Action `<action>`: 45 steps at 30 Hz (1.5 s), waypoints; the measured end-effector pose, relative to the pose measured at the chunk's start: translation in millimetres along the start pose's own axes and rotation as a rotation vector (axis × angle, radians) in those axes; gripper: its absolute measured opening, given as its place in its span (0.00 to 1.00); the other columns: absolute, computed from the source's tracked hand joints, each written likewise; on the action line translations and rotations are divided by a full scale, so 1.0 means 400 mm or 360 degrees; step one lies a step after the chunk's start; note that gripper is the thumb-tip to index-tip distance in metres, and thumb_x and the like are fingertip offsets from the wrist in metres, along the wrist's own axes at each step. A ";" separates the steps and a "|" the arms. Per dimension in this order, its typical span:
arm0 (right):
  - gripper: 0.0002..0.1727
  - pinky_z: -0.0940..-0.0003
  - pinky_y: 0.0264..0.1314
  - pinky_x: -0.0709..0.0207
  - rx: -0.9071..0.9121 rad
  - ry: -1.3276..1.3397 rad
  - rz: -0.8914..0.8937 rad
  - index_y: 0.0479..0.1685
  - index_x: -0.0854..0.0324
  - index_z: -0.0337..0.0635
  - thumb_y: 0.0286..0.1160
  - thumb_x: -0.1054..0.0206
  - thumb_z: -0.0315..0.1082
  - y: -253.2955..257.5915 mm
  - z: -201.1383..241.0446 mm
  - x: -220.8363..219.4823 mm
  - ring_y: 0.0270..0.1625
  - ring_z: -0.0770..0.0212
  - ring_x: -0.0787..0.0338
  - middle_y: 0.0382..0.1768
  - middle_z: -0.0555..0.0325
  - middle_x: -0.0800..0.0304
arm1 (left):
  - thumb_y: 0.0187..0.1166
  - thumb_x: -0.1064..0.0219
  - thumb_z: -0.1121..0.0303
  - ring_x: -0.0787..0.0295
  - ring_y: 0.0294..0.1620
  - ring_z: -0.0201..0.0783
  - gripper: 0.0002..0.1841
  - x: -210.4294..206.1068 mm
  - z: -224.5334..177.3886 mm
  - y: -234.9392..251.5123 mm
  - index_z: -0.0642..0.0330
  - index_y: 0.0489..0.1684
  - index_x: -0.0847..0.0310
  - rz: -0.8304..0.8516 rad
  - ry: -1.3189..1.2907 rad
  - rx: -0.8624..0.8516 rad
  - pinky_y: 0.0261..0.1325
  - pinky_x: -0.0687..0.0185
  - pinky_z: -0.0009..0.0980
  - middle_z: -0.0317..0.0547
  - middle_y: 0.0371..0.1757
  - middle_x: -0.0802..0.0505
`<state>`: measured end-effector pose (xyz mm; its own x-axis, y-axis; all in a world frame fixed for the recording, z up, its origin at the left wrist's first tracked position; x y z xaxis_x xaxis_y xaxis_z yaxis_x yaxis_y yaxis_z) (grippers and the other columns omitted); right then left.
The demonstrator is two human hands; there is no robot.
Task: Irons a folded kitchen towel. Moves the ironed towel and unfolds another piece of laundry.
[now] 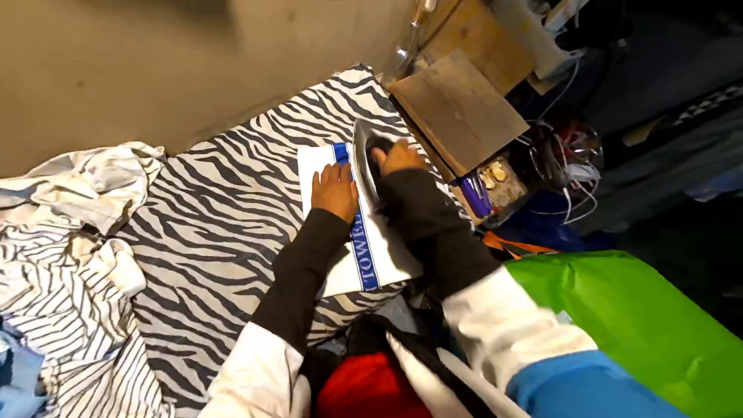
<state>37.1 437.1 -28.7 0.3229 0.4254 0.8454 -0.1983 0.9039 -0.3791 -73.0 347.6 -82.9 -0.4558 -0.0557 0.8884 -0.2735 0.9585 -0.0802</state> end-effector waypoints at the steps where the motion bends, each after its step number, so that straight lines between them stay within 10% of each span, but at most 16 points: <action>1: 0.41 0.30 0.70 0.24 0.0029 -0.0019 -0.0014 0.84 0.39 0.25 0.91 0.46 0.57 -0.052 -0.041 -0.016 0.70 0.25 0.15 0.67 0.22 0.18 | 0.91 0.47 0.60 0.44 0.92 0.62 0.28 -0.024 0.033 0.008 0.59 0.88 0.35 -0.0075 -0.0012 -0.0050 0.88 0.57 0.71 0.61 0.88 0.30; 7: 0.40 0.36 0.63 0.19 -0.0308 -0.0186 0.0290 0.85 0.38 0.31 0.90 0.45 0.58 -0.314 -0.223 -0.057 0.61 0.30 0.09 0.54 0.30 0.09 | 0.90 0.53 0.49 0.61 0.97 0.57 0.33 -0.074 0.214 0.001 0.50 0.94 0.43 -0.0303 0.0173 -0.0024 0.88 0.76 0.74 0.45 0.96 0.44; 17: 0.39 0.34 0.74 0.26 -0.0066 -0.0081 0.0056 0.83 0.35 0.28 0.90 0.42 0.55 0.022 -0.035 0.028 0.74 0.30 0.16 0.69 0.26 0.17 | 0.89 0.50 0.51 0.60 0.97 0.55 0.35 -0.070 0.219 -0.014 0.60 0.94 0.47 -0.0302 0.0064 0.0046 0.90 0.76 0.70 0.51 0.96 0.46; 20: 0.34 0.29 0.76 0.31 0.0304 -0.0017 0.0140 0.77 0.28 0.26 0.86 0.35 0.49 0.053 -0.042 0.035 0.74 0.27 0.19 0.68 0.23 0.18 | 0.83 0.41 0.70 0.42 0.93 0.46 0.37 -0.033 0.226 -0.122 0.68 0.93 0.51 -0.0367 -0.0872 0.0100 0.91 0.46 0.47 0.58 0.94 0.43; 23: 0.23 0.25 0.59 0.22 0.0741 -0.0233 0.0257 0.63 0.16 0.34 0.81 0.30 0.45 -0.064 -0.063 0.024 0.57 0.28 0.10 0.50 0.29 0.09 | 0.82 0.46 0.71 0.15 0.73 0.42 0.29 0.061 0.261 -0.323 0.73 0.85 0.38 -0.0621 -0.1482 0.0328 0.72 0.17 0.39 0.59 0.81 0.21; 27: 0.17 0.26 0.52 0.22 0.1048 -0.0637 0.0802 0.62 0.15 0.37 0.78 0.30 0.36 -0.276 -0.021 -0.134 0.54 0.27 0.09 0.47 0.31 0.08 | 0.84 0.52 0.73 0.09 0.57 0.30 0.21 0.125 0.277 -0.484 0.73 0.71 0.28 -0.0995 -0.1535 0.0583 0.60 0.14 0.29 0.43 0.60 0.07; 30: 0.19 0.25 0.55 0.23 0.1104 -0.0764 0.0976 0.69 0.22 0.34 0.83 0.37 0.31 -0.329 0.001 -0.155 0.59 0.23 0.12 0.54 0.26 0.10 | 0.83 0.49 0.75 0.08 0.59 0.30 0.19 0.169 0.227 -0.481 0.73 0.68 0.25 -0.1097 -0.1367 0.0239 0.64 0.12 0.32 0.39 0.60 0.07; 35: 0.19 0.23 0.48 0.23 0.1023 -0.0804 0.0764 0.65 0.20 0.32 0.77 0.32 0.29 -0.302 -0.111 -0.091 0.50 0.20 0.10 0.46 0.24 0.09 | 0.88 0.47 0.72 0.06 0.54 0.27 0.15 0.181 0.200 -0.524 0.67 0.57 0.14 -0.0891 -0.1217 -0.0124 0.64 0.11 0.30 0.34 0.51 0.03; 45: 0.22 0.24 0.58 0.23 0.0638 -0.0558 0.0351 0.71 0.20 0.36 0.79 0.30 0.33 0.022 0.114 -0.018 0.62 0.23 0.13 0.57 0.25 0.12 | 0.88 0.46 0.76 0.08 0.57 0.39 0.23 0.028 0.215 -0.349 0.74 0.81 0.35 0.0230 -0.1507 0.0858 0.65 0.15 0.34 0.59 0.65 0.10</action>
<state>-9.4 439.9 -21.1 -0.0783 0.4999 0.8626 -0.5834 0.6786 -0.4462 -112.7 188.9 -100.6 -0.9157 -0.3657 0.1665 -0.3944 0.7383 -0.5472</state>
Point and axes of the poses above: each hand's wrist, its own y-axis towards the middle knuckle, its own x-axis out of the back of the hand, z = x × y, the point moved 4 cm from there along y, towards the middle knuckle
